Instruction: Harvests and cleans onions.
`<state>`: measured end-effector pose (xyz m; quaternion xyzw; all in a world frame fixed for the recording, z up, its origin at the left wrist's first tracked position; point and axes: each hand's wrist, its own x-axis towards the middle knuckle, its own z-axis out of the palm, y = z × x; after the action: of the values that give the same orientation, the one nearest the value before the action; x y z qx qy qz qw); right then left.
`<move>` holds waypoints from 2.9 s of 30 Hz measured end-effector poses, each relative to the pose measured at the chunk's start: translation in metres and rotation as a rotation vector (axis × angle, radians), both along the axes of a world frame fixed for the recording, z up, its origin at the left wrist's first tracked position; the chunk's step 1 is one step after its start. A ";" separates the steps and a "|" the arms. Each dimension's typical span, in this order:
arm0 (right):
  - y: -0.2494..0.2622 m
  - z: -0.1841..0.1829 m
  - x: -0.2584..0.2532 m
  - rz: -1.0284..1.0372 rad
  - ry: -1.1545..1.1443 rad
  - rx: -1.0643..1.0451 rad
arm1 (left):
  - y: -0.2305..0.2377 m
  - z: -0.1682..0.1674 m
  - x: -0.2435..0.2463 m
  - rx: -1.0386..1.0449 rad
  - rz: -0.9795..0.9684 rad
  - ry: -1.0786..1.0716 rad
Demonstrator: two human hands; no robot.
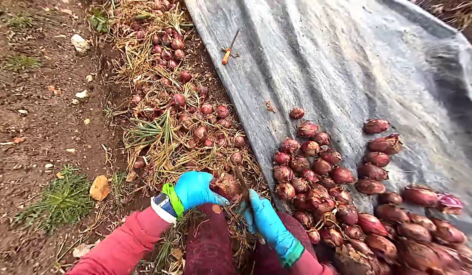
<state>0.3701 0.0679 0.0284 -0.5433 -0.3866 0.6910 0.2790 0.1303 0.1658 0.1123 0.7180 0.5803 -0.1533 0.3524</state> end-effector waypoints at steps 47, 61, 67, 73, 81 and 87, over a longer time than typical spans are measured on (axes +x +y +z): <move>-0.050 -0.034 0.088 -0.539 0.004 0.133 | 0.059 -0.058 0.152 0.094 -0.083 0.105; -0.006 -0.101 0.102 -0.616 0.230 -0.314 | 0.212 -0.201 0.140 0.133 -0.043 0.187; 0.047 -0.084 0.068 -0.428 0.271 0.099 | 0.094 -0.073 0.141 -0.127 -0.147 -0.152; 0.020 -0.028 0.072 -0.166 0.022 0.091 | 0.057 -0.028 0.103 -0.224 -0.374 -0.054; -0.042 -0.022 0.083 0.053 -0.113 0.114 | -0.020 0.011 0.145 -0.171 -0.464 -0.060; -0.050 -0.013 0.119 -0.691 0.008 0.162 | 0.074 -0.019 0.059 0.202 0.057 0.028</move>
<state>0.4891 0.0177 0.0150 -0.6155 -0.2325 0.5251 0.5397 0.1888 0.2394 0.0931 0.7309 0.6180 -0.0938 0.2742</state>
